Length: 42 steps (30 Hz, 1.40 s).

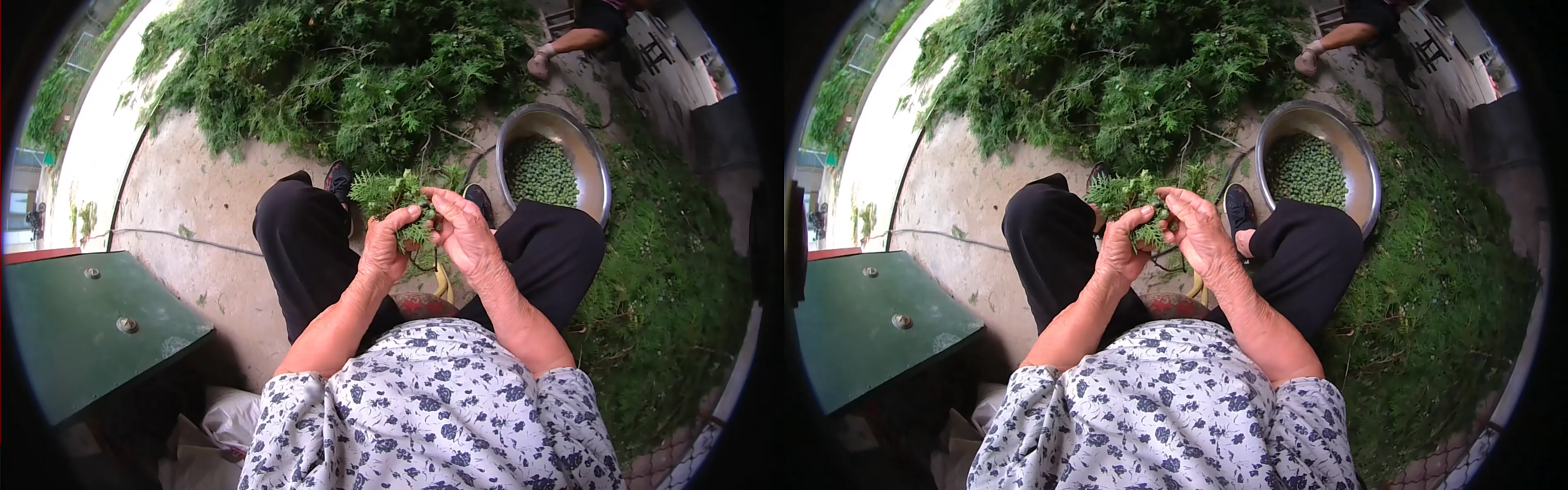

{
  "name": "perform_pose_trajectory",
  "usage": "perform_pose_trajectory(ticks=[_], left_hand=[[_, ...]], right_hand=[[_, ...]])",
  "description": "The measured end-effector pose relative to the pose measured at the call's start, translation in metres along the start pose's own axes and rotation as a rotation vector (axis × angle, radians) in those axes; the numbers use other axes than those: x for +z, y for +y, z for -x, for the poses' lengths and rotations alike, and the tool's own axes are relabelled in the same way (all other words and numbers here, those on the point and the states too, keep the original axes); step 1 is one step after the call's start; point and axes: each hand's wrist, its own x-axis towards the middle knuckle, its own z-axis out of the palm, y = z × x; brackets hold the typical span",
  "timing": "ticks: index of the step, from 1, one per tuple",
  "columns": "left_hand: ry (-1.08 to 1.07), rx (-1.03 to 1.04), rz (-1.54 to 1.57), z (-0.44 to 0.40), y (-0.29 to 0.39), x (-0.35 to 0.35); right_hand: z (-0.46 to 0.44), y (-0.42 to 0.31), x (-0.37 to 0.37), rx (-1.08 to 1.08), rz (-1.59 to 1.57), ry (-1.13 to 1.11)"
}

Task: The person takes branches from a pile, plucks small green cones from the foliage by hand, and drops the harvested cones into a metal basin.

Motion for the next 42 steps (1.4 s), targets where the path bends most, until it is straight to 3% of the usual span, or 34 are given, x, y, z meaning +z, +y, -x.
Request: perform_pose_trajectory(ticks=[11,17,23,30,39,42], left_hand=[[-0.035,0.107,-0.094,0.006,0.0,0.012],[0.071,0.057,-0.025,0.002,-0.003,0.008],[-0.089,-0.046,0.134,-0.001,-0.001,0.003],[-0.021,-0.038,0.153,-0.002,-0.003,0.002],[-0.161,-0.123,0.285,-0.002,-0.001,0.0],[-0.161,-0.106,0.249,-0.002,-0.001,0.001]], right_hand=[[0.0,-0.002,-0.005,-0.024,0.119,-0.019],[-0.001,0.009,0.006,-0.1,0.009,0.065],[-0.003,0.009,-0.002,-0.037,-0.126,-0.048],[-0.002,0.01,-0.001,-0.135,0.035,-0.035],[-0.005,0.013,-0.008,0.026,-0.267,-0.124],[-0.003,0.01,-0.004,0.016,-0.248,-0.016]])
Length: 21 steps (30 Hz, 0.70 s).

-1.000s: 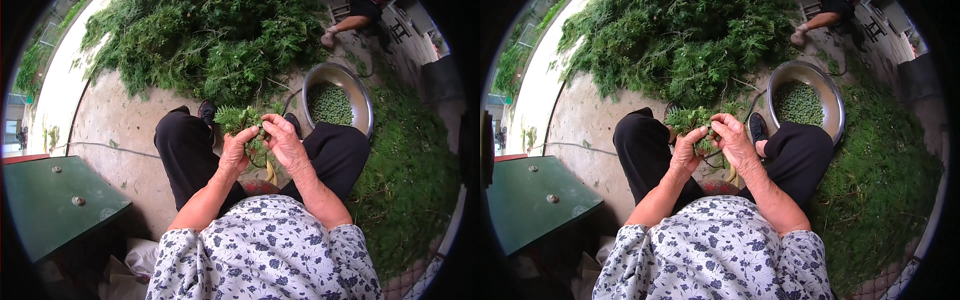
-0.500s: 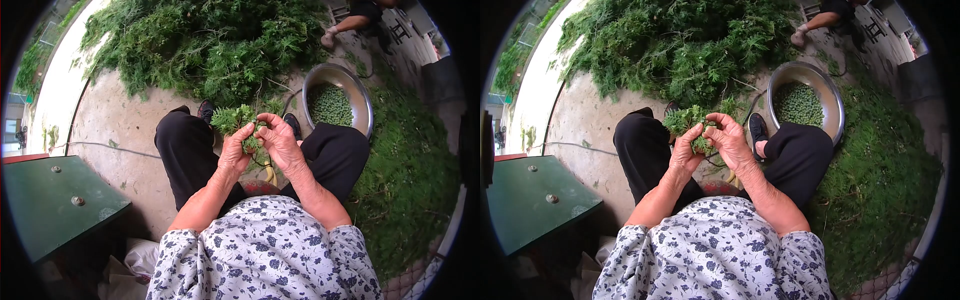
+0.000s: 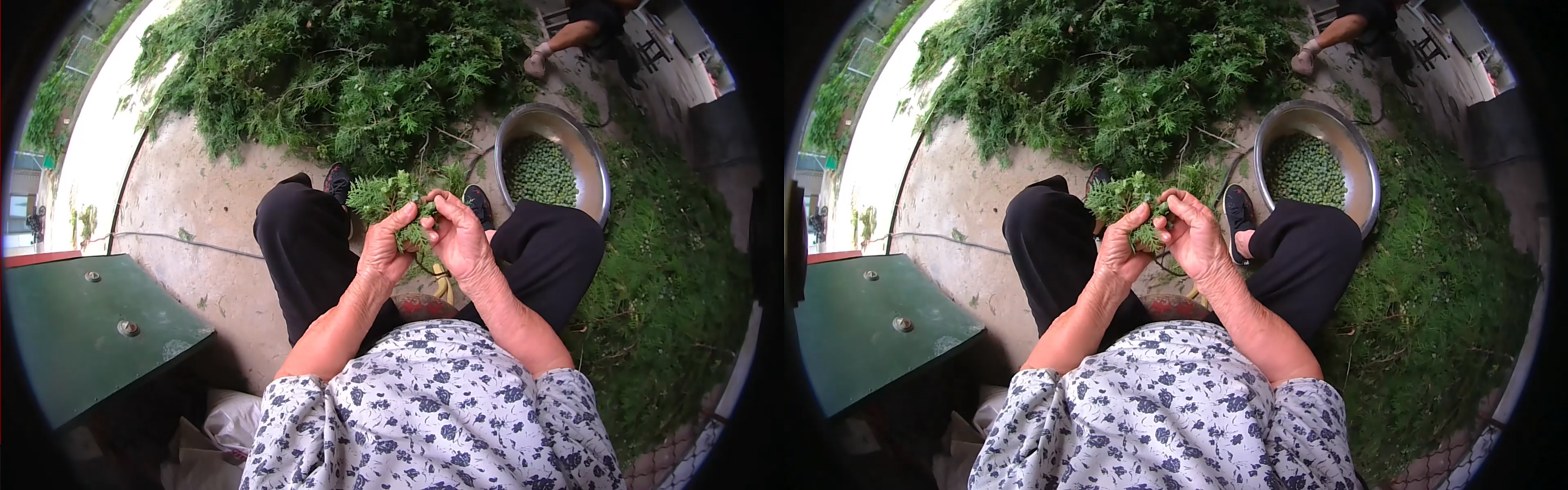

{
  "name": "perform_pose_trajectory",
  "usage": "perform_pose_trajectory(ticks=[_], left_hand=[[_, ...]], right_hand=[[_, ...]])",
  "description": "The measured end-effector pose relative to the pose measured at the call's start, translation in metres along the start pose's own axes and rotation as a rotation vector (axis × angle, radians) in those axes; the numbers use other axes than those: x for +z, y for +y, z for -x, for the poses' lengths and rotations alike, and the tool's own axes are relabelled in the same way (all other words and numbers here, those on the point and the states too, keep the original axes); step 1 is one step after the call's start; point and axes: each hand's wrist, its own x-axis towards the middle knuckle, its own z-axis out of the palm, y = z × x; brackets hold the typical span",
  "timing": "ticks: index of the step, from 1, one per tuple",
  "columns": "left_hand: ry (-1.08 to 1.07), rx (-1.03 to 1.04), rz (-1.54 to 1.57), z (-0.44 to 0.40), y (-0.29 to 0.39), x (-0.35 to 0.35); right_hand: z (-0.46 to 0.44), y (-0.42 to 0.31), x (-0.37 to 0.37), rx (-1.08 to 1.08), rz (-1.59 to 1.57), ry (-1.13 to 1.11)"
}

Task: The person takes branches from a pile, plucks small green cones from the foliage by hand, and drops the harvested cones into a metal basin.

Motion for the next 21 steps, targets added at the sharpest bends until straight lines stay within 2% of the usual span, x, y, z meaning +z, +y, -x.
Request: perform_pose_trajectory(ticks=[2,4,6,8,11,15,17,21], left_hand=[[0.014,0.007,-0.033,0.0,0.0,-0.001],[0.172,0.098,-0.201,0.001,0.0,-0.002],[0.188,0.14,-0.268,0.006,0.0,0.006],[0.206,0.183,-0.335,0.007,0.0,0.009],[0.154,0.19,-0.331,0.008,-0.001,0.009],[0.094,0.083,-0.184,0.003,0.0,0.0],[0.1,0.042,-0.163,-0.001,-0.001,-0.007],[0.149,0.097,-0.192,0.006,0.002,0.004]], right_hand=[[0.001,-0.003,0.002,-0.023,0.073,0.019],[0.002,-0.005,0.006,-0.023,0.124,0.019],[0.002,-0.005,0.007,-0.023,0.176,0.019],[0.002,-0.003,0.008,-0.073,0.5,0.063],[0.001,-0.003,0.004,-0.024,0.334,0.086],[0.002,-0.008,0.004,0.058,0.144,0.057],[0.003,-0.012,0.008,0.026,0.152,0.062],[0.004,-0.019,0.005,-0.037,0.16,0.017]])
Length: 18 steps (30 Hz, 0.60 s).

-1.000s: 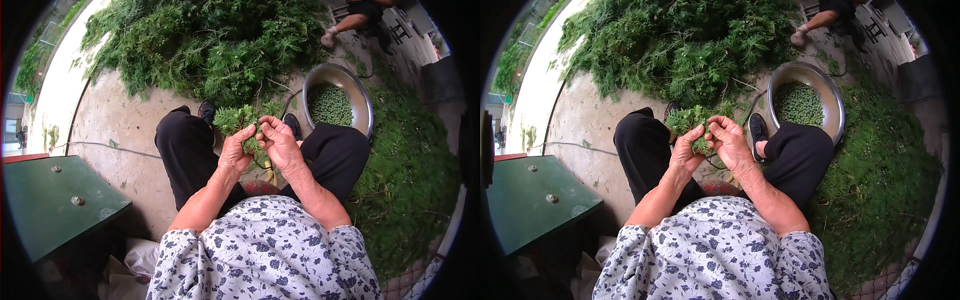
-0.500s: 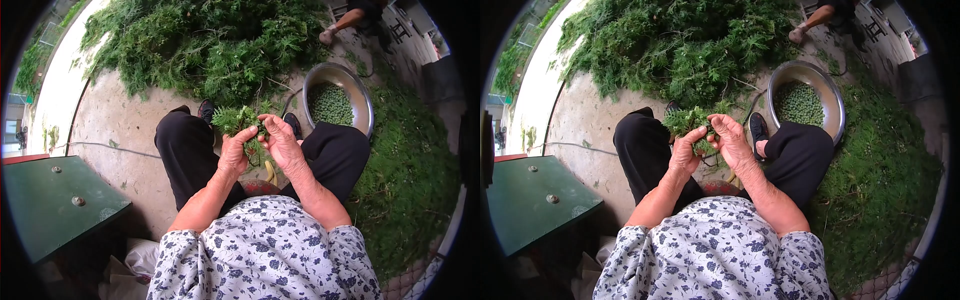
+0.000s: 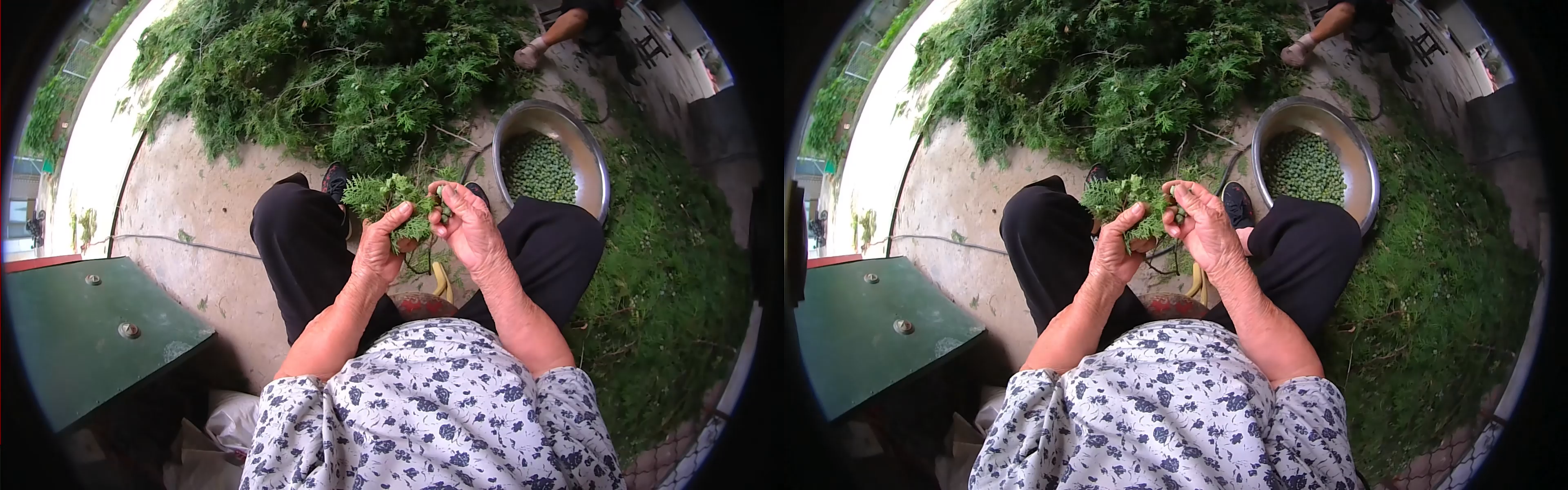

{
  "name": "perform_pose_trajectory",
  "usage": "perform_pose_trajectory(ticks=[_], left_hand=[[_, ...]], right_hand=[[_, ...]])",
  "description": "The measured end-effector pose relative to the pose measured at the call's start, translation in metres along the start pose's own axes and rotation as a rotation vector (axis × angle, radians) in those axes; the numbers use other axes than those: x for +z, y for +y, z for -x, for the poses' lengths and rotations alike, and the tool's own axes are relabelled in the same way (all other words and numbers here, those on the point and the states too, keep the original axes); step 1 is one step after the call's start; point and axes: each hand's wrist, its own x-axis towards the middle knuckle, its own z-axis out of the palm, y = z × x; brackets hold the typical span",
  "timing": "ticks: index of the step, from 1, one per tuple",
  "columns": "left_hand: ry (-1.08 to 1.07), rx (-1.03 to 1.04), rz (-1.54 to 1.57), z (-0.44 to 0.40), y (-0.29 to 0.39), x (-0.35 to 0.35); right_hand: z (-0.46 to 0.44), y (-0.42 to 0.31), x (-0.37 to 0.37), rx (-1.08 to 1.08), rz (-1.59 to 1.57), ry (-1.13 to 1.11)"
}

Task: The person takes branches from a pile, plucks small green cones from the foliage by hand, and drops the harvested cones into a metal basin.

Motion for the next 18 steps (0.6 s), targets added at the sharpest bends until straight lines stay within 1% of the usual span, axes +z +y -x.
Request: perform_pose_trajectory(ticks=[2,5,7,8,10,11,12,13,14,15,16,17,18], left_hand=[[-0.014,-0.005,-0.004,0.001,0.001,0.001],[0.022,-0.02,-0.037,0.005,0.004,0.008],[0.091,0.004,-0.076,0.005,0.004,0.008],[0.092,0.006,-0.077,0.006,0.005,0.01],[0.138,0.035,-0.152,0.009,0.008,0.014],[0.138,0.035,-0.15,0.01,0.008,0.015],[0.152,0.073,-0.175,0.011,0.007,0.016],[0.166,0.111,-0.199,0.011,0.007,0.016],[0.166,0.112,-0.195,0.011,0.007,0.014],[0.116,0.114,-0.174,0.009,0.006,0.01],[0.065,0.117,-0.153,0.007,0.005,0.007],[0.062,0.118,-0.152,0.006,0.005,0.006],[0.044,0.094,-0.151,0.004,0.004,0.003]], right_hand=[[0.002,-0.002,0.001,-0.016,0.027,-0.003],[0.003,-0.006,0.001,0.014,-0.021,-0.023],[0.001,-0.013,-0.005,-0.009,-0.047,0.035],[-0.001,-0.018,-0.013,-0.039,-0.084,0.082],[-0.006,-0.04,-0.032,-0.121,-0.201,0.221],[-0.008,-0.055,-0.045,-0.196,-0.262,0.252],[-0.013,-0.072,-0.067,-0.304,-0.334,0.253],[-0.009,-0.093,-0.072,-0.399,-0.371,0.229],[-0.007,-0.109,-0.079,-0.471,-0.522,0.19],[-0.008,-0.126,-0.106,-0.458,-0.652,0.174],[-0.006,-0.138,-0.117,-0.483,-0.726,0.203],[-0.004,-0.146,-0.128,-0.555,-0.734,0.244],[-0.003,-0.151,-0.135,-0.568,-0.784,0.292]])
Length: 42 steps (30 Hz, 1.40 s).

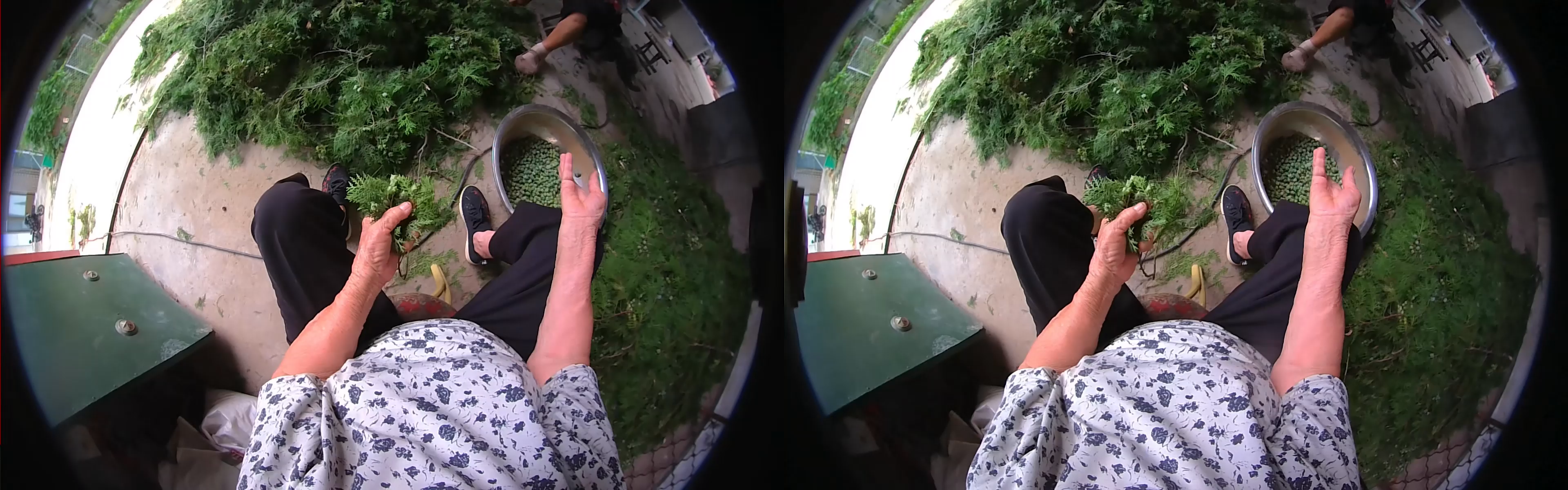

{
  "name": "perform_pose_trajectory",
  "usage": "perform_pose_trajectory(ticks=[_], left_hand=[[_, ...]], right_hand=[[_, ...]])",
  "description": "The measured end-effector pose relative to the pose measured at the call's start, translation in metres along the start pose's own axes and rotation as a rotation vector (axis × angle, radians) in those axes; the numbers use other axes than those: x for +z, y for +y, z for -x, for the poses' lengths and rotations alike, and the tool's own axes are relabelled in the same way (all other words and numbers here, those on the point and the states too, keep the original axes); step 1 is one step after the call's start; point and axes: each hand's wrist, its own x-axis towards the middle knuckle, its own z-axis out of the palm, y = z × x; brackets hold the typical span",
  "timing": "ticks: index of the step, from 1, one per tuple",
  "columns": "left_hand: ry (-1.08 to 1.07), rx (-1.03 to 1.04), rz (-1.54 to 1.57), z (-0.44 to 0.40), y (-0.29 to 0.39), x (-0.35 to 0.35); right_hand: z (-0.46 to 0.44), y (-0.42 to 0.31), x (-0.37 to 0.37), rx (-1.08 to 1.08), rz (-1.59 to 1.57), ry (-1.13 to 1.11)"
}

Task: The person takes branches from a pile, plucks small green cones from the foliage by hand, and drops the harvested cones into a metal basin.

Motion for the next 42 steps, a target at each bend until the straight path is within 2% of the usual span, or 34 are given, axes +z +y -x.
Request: perform_pose_trajectory(ticks=[2,4,5,7,9,10,13,14,15,17,19,21,23,25,26,28,29,31,35,37,40,41,42], left_hand=[[-0.019,-0.021,0.0,-0.001,-0.001,0.0],[-0.005,0.051,-0.03,-0.002,-0.003,0.002],[-0.004,0.05,-0.032,0.0,-0.003,0.003],[0.023,0.039,-0.054,0.005,0.002,0.009],[0.018,0.034,-0.059,0.007,0.004,0.014],[0.017,0.03,-0.063,0.008,0.005,0.015],[0.054,-0.056,-0.103,0.009,0.007,0.015],[0.055,-0.055,-0.103,0.009,0.007,0.015],[0.064,-0.053,-0.129,0.009,0.005,0.015],[0.076,-0.055,-0.156,0.007,0.002,0.011],[-0.039,0.035,-0.17,0.005,-0.002,0.006],[-0.056,0.058,-0.166,0.006,-0.001,0.007],[0.004,-0.003,-0.075,0.011,0.005,0.013],[-0.035,-0.042,-0.063,0.009,0.005,0.011],[-0.076,-0.08,-0.054,0.009,0.005,0.011],[-0.059,-0.08,-0.048,0.008,0.005,0.012],[-0.042,-0.079,-0.041,0.008,0.005,0.013],[-0.059,-0.076,-0.08,0.012,0.006,0.015],[-0.068,-0.011,-0.127,0.013,0.006,0.013],[-0.093,-0.022,-0.085,0.011,0.005,0.01],[-0.125,0.009,-0.063,0.011,0.005,0.012],[-0.123,-0.012,-0.07,0.011,0.005,0.012],[-0.119,-0.033,-0.077,0.011,0.005,0.012]], right_hand=[[-0.011,-0.017,-0.007,-0.025,-0.04,0.051],[-0.017,-0.022,-0.014,-0.188,0.067,-0.014],[-0.02,-0.027,-0.016,-0.188,0.065,-0.012],[-0.003,-0.008,0.003,-0.251,0.072,0.037],[0.035,0.032,0.012,-0.377,0.723,-0.202],[0.056,0.054,0.021,-0.279,0.867,-0.335],[0.096,0.11,0.011,-0.069,1.412,-0.53],[0.108,0.123,0.006,-0.11,1.608,-0.677],[0.11,0.137,-0.004,-0.185,1.622,-0.84],[0.121,0.156,-0.009,-0.152,1.674,-0.848],[0.121,0.165,-0.018,-0.24,1.741,-0.906],[0.119,0.167,-0.027,-0.188,1.747,-0.864],[0.12,0.168,-0.027,-0.135,1.756,-0.822],[0.124,0.167,-0.021,0.146,1.515,-0.567],[0.124,0.167,-0.023,0.146,1.515,-0.567],[0.119,0.163,-0.029,0.43,1.14,-0.344],[0.114,0.159,-0.031,0.427,1.14,-0.344],[0.1,0.149,-0.029,0.412,0.878,-0.335],[0.076,0.113,-0.015,0.264,0.89,-0.343],[0.056,0.09,-0.005,0.093,0.588,-0.275],[0.049,0.061,0.019,0.124,0.151,-0.083],[0.05,0.063,0.016,0.123,0.149,-0.082],[0.055,0.07,0.009,0.056,0.462,-0.18]])
